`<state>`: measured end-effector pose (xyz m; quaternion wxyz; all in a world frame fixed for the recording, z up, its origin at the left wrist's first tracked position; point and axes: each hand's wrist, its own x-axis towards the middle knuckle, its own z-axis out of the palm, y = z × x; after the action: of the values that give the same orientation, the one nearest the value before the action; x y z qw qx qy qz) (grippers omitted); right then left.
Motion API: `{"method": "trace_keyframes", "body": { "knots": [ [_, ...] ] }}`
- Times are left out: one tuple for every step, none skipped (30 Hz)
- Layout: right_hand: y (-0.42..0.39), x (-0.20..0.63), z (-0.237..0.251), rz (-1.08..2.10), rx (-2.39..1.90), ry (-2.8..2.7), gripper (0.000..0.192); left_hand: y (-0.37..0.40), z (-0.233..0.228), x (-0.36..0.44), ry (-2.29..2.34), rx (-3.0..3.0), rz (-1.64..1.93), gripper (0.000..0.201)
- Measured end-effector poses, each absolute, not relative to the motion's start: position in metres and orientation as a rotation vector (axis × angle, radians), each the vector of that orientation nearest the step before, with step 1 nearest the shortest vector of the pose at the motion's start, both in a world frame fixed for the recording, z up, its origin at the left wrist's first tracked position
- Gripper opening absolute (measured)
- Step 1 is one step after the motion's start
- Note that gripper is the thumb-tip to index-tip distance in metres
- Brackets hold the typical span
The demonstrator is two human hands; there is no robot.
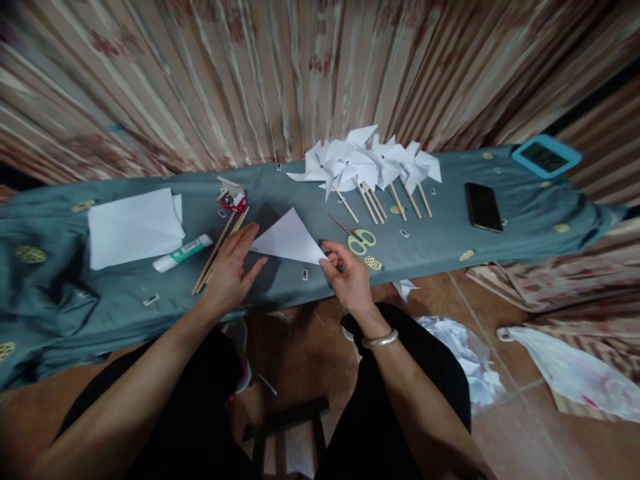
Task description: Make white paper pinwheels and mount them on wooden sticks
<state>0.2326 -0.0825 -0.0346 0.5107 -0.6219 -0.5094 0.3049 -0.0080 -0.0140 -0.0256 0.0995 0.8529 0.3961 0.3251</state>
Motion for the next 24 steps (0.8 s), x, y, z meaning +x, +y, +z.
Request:
{"method": "trace_keyframes", "body": {
  "knots": [
    [-0.084, 0.232, -0.034, 0.730, -1.497, -1.238, 0.031, -0.011, -0.025, -0.006, 1.170, 2.500, 0.979, 0.056],
    [-0.085, 0.231, -0.033, 0.726, -1.496, -1.248, 0.031, -0.008, -0.026, -0.003, 1.169, 2.477, 0.993, 0.055],
    [-0.086, 0.231, -0.032, 0.720, -1.497, -1.256, 0.031, -0.006, -0.026, 0.000, 1.169, 2.453, 1.004, 0.053],
    [-0.086, 0.231, -0.032, 0.714, -1.498, -1.261, 0.030, -0.004, -0.027, 0.003, 1.168, 2.429, 1.011, 0.052],
    [-0.087, 0.232, -0.032, 0.709, -1.500, -1.265, 0.031, -0.003, -0.027, 0.006, 1.169, 2.404, 1.018, 0.051],
    [-0.087, 0.232, -0.032, 0.706, -1.503, -1.268, 0.031, -0.002, -0.026, 0.008, 1.174, 2.376, 1.023, 0.050],
    [-0.088, 0.233, -0.032, 0.707, -1.506, -1.265, 0.031, -0.002, -0.025, 0.011, 1.181, 2.344, 1.027, 0.049],
    [-0.087, 0.233, -0.033, 0.717, -1.508, -1.258, 0.031, -0.002, -0.024, 0.014, 1.186, 2.309, 1.026, 0.049],
    [-0.087, 0.234, -0.033, 0.740, -1.503, -1.242, 0.033, -0.002, -0.022, 0.016, 1.190, 2.269, 1.023, 0.048],
    [-0.086, 0.234, -0.033, 0.776, -1.491, -1.217, 0.035, -0.002, -0.020, 0.018, 1.191, 2.227, 1.021, 0.048],
    [-0.086, 0.234, -0.032, 0.819, -1.474, -1.184, 0.039, -0.003, -0.019, 0.021, 1.187, 2.187, 1.018, 0.048],
    [-0.084, 0.235, -0.031, 0.866, -1.455, -1.146, 0.043, -0.004, -0.017, 0.022, 1.175, 2.157, 1.014, 0.047],
    [-0.083, 0.235, -0.029, 0.914, -1.439, -1.110, 0.045, -0.005, -0.016, 0.024, 1.157, 2.140, 1.011, 0.044],
    [-0.081, 0.236, -0.027, 0.952, -1.429, -1.078, 0.046, -0.006, -0.015, 0.026, 1.132, 2.140, 1.010, 0.040],
    [-0.079, 0.236, -0.025, 0.977, -1.425, -1.050, 0.045, -0.007, -0.015, 0.027, 1.096, 2.156, 1.005, 0.034],
    [-0.077, 0.236, -0.023, 0.992, -1.424, -1.029, 0.044, -0.009, -0.014, 0.028, 1.051, 2.183, 0.995, 0.028],
    [-0.075, 0.236, -0.022, 1.001, -1.419, -1.014, 0.043, -0.010, -0.014, 0.029, 1.004, 2.214, 0.984, 0.022],
    [-0.072, 0.237, -0.021, 1.004, -1.411, -1.005, 0.043, -0.012, -0.014, 0.030, 0.964, 2.243, 0.972, 0.019],
    [-0.070, 0.237, -0.021, 1.003, -1.403, -1.003, 0.043, -0.013, -0.014, 0.030, 0.928, 2.269, 0.963, 0.018],
    [-0.068, 0.238, -0.023, 1.005, -1.399, -1.009, 0.042, -0.014, -0.015, 0.030, 0.899, 2.294, 0.954, 0.019],
    [-0.066, 0.240, -0.024, 1.007, -1.404, -1.020, 0.042, -0.015, -0.015, 0.029, 0.878, 2.319, 0.948, 0.021],
    [-0.064, 0.241, -0.027, 1.004, -1.419, -1.033, 0.041, -0.016, -0.015, 0.028, 0.867, 2.347, 0.942, 0.025],
    [-0.063, 0.243, -0.029, 0.994, -1.444, -1.048, 0.041, -0.017, -0.015, 0.027, 0.862, 2.380, 0.933, 0.029],
    [-0.063, 0.245, -0.031, 0.974, -1.478, -1.065, 0.041, -0.017, -0.015, 0.025, 0.866, 2.417, 0.920, 0.032]
  ]
}}
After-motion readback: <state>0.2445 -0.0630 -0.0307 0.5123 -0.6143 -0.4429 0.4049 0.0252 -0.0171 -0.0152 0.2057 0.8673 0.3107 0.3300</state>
